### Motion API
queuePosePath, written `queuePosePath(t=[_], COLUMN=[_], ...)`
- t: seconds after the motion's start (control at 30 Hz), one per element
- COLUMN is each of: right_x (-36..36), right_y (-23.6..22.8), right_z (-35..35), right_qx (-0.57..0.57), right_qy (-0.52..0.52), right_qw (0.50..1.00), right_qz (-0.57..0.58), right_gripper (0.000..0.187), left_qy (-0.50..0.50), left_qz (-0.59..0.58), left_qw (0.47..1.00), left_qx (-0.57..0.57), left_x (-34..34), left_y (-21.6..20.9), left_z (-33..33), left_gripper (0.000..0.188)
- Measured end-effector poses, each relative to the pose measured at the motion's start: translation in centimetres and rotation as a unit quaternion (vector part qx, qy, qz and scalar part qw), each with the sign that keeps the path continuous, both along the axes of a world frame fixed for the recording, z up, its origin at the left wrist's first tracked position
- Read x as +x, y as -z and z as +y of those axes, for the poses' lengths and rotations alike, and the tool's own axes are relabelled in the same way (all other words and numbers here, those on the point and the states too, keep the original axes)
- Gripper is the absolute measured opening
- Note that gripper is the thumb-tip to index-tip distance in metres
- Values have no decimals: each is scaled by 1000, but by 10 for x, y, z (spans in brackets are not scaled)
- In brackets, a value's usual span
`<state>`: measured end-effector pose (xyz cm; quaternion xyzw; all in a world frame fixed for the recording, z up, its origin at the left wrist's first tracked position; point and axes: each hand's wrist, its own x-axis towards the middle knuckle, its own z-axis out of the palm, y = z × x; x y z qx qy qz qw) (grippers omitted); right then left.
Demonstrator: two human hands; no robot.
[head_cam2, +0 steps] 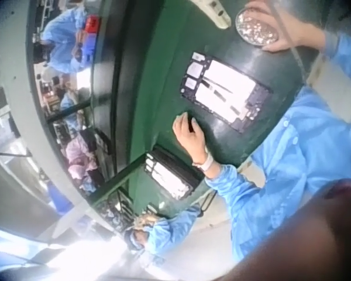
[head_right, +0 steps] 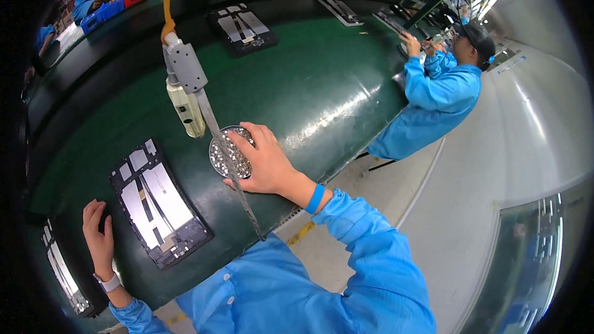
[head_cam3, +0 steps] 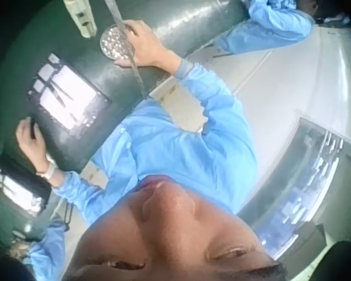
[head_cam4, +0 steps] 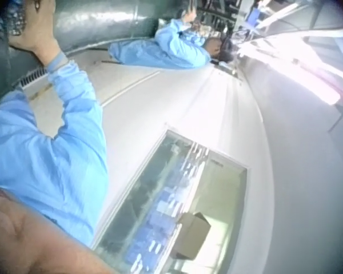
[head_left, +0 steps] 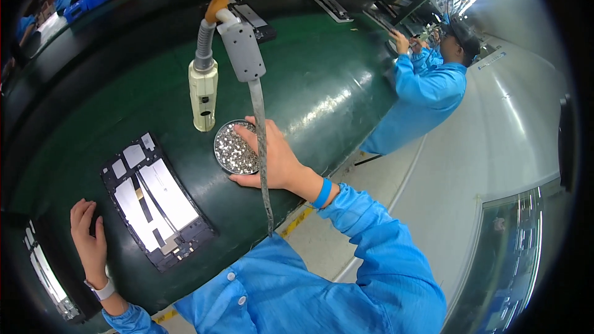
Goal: The worker assembles components into tablet housing using an electric screwdriver on a factory production line.
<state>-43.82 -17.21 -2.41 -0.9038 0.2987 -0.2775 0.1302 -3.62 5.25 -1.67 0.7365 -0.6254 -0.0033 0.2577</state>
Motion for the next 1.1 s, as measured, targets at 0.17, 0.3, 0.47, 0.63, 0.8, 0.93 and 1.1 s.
queuePosePath(t=[0.17,0.3,0.47,0.63,0.8,0.93,1.1], right_x=[18,20,-2,14,8,27,23], right_y=[-2,6,3,3,1,-25,-15], right_z=[-1,-7,2,7,5,12,11], right_qx=[28,20,49,68,37,41,25], right_qy=[4,-38,-2,-26,-44,-57,-19], right_qw=[1000,999,997,993,993,993,995], right_qz=[10,17,61,91,102,99,98], right_gripper=[89,86,89,92,92,92,94], left_qy=[-65,-95,-45,-76,-77,-78,-68], left_qz=[49,-7,3,-8,0,-2,11], left_qw=[996,992,990,989,986,986,985], left_qx=[-32,-88,-136,-125,-148,-145,-159], left_x=[5,-5,2,6,7,6,7], left_y=[0,1,18,18,18,17,23], left_z=[4,-3,-28,2,-4,-1,-1], left_gripper=[29,38,29,30,30,26,24])
